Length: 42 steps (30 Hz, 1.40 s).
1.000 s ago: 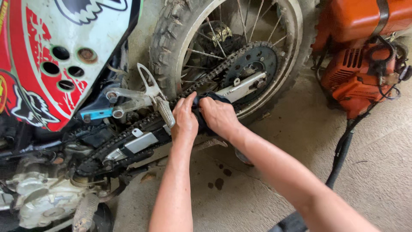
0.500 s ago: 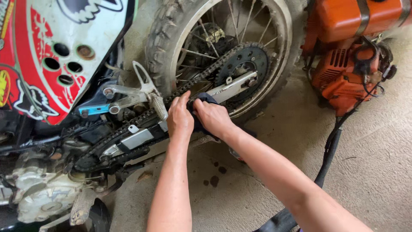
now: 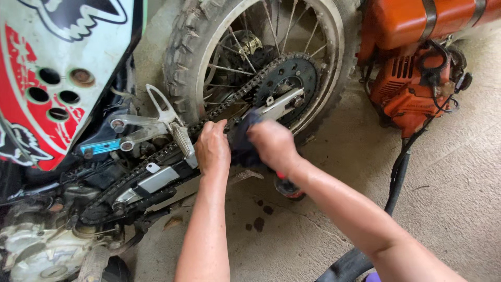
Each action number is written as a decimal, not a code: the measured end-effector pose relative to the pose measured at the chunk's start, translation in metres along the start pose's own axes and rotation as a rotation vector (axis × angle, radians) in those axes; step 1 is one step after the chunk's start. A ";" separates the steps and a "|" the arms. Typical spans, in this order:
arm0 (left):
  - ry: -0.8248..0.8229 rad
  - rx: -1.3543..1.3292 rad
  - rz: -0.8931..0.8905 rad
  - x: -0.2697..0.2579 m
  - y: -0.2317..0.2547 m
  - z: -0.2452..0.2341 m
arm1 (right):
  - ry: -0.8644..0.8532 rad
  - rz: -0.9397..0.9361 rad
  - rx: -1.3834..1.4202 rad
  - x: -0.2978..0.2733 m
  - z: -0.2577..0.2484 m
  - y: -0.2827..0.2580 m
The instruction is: The person wipes the chain, swingarm, and engine area of a dirt bike using a dark cloth. They move from the rear wheel area toward the front, cleaning the chain and surrounding components.
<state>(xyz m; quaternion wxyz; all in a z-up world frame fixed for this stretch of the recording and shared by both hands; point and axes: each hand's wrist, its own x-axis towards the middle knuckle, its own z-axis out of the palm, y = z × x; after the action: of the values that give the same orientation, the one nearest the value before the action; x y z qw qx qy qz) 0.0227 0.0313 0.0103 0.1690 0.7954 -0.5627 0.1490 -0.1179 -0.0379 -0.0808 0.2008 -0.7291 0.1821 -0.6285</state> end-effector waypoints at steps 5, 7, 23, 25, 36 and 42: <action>0.039 0.025 0.010 -0.001 0.001 0.004 | 0.284 0.342 -0.147 0.002 -0.024 0.041; 0.046 0.038 0.015 -0.002 0.001 0.006 | 0.222 0.409 -0.196 -0.005 -0.015 0.059; 0.023 0.079 -0.004 0.001 -0.002 0.017 | 0.687 1.176 0.268 -0.054 0.054 0.162; 0.016 0.068 -0.012 0.003 0.000 0.015 | 0.547 1.070 0.134 -0.047 0.071 0.138; 0.023 0.051 0.015 0.001 -0.001 0.011 | 0.308 0.598 -0.101 -0.001 0.022 0.066; 0.025 0.042 0.015 0.001 0.001 0.011 | -0.059 0.455 0.029 -0.001 0.041 0.027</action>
<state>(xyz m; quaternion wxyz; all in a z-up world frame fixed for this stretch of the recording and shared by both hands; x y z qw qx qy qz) 0.0225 0.0252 0.0013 0.1582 0.7927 -0.5630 0.1722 -0.0777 -0.0575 -0.1013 0.3531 -0.6844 0.3268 -0.5479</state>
